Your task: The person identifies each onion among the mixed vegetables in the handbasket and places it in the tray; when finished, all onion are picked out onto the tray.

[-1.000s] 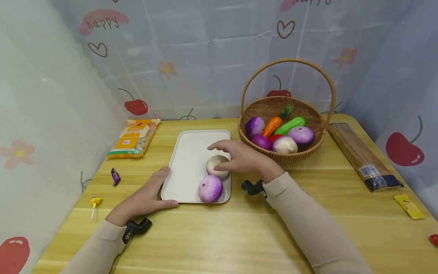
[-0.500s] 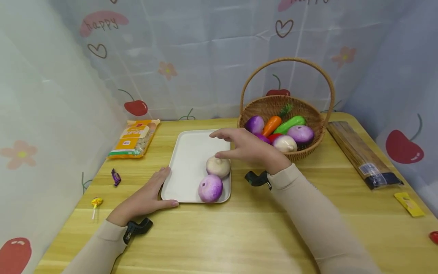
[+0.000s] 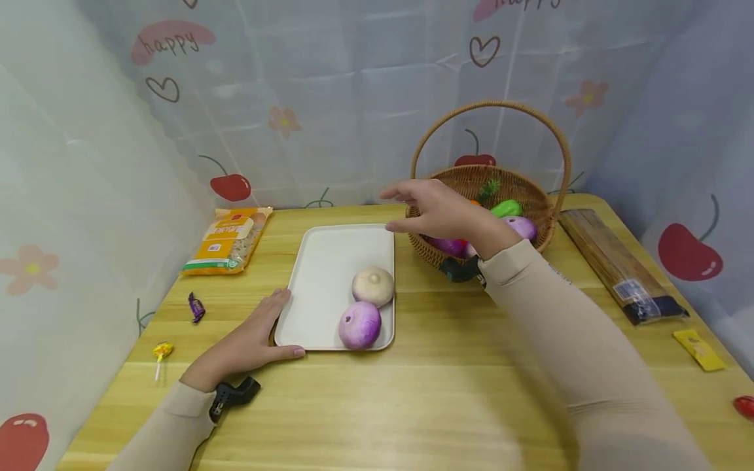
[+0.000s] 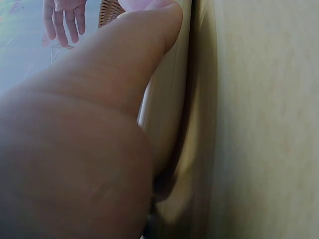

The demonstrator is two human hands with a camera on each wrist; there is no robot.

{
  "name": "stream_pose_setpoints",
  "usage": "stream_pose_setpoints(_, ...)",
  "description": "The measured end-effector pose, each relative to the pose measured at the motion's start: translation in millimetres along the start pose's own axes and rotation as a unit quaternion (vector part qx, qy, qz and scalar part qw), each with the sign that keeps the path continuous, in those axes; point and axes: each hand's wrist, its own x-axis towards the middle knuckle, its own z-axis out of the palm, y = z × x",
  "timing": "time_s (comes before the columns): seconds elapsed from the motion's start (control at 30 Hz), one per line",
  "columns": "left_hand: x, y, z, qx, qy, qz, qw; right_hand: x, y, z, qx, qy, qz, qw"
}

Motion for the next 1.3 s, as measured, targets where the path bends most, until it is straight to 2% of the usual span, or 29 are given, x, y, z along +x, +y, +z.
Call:
stream_pose_setpoints(0.23,-1.2,0.8,-0.8,0.001,0.001,0.003,1.0000,1.9,7.4,-13.9,0.009,-0.012,0.057,0.998)
stream_pose_setpoints(0.47,-0.1,-1.0,-1.6,0.003,0.002,0.002,1.0000,2.9,19.2,-24.4,-0.014,-0.012,0.105,0.994)
stream_pose_setpoints(0.7,0.0,-1.7,-0.8,0.008,0.002,-0.001,1.0000,1.4,31.6,-37.2,-0.011,-0.009,0.119,0.993)
stream_pose_setpoints(0.9,-1.2,-1.4,-0.8,0.006,0.003,0.003,1.0000,-1.4,39.3,-42.7,-0.001,-0.006,0.151,0.989)
stream_pose_setpoints(1.3,-1.2,-2.3,-1.2,0.006,0.003,0.001,1.0000,-4.1,52.6,-50.8,-0.019,-0.010,0.175,0.984)
